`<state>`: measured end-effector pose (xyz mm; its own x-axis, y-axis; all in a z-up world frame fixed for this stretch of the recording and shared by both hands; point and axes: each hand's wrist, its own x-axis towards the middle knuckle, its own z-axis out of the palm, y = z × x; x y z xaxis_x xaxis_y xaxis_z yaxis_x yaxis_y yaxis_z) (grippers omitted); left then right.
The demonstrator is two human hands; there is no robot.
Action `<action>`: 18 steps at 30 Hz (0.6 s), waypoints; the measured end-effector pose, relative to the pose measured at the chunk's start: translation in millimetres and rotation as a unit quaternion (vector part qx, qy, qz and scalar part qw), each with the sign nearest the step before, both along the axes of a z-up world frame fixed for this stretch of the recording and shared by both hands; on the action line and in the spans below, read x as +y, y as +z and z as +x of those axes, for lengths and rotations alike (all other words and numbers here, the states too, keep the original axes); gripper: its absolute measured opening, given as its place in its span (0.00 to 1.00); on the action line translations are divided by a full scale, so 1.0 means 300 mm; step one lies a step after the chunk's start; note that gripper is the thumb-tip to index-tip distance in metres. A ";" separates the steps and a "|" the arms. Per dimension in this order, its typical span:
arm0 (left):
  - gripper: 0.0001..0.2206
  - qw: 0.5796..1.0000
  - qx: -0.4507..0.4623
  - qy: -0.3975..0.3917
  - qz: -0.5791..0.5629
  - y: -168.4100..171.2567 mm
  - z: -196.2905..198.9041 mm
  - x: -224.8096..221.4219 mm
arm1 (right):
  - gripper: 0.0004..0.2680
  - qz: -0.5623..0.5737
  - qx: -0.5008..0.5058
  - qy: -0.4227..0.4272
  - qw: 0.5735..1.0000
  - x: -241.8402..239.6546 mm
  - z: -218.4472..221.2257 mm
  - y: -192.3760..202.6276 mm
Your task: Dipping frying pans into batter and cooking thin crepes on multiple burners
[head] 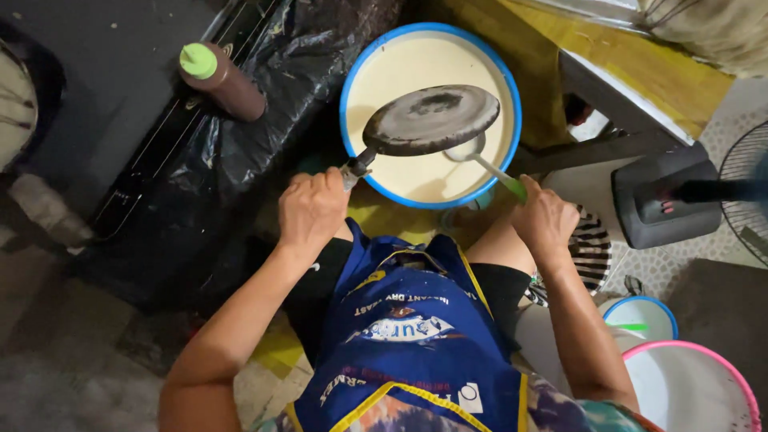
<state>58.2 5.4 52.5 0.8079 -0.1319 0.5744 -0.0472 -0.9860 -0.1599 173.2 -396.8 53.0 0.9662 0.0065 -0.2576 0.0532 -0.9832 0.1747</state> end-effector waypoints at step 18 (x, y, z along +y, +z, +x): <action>0.23 0.881 0.198 0.142 -0.405 -0.147 0.031 -0.228 | 0.19 -0.074 0.165 -0.024 0.983 0.455 -0.185 0.278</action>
<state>67.4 -63.0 8.3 0.9009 0.4307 0.0531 0.3252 -0.7510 0.5746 117.9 -260.5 136.4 0.8279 -0.0977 -0.5523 0.0858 -0.9511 0.2968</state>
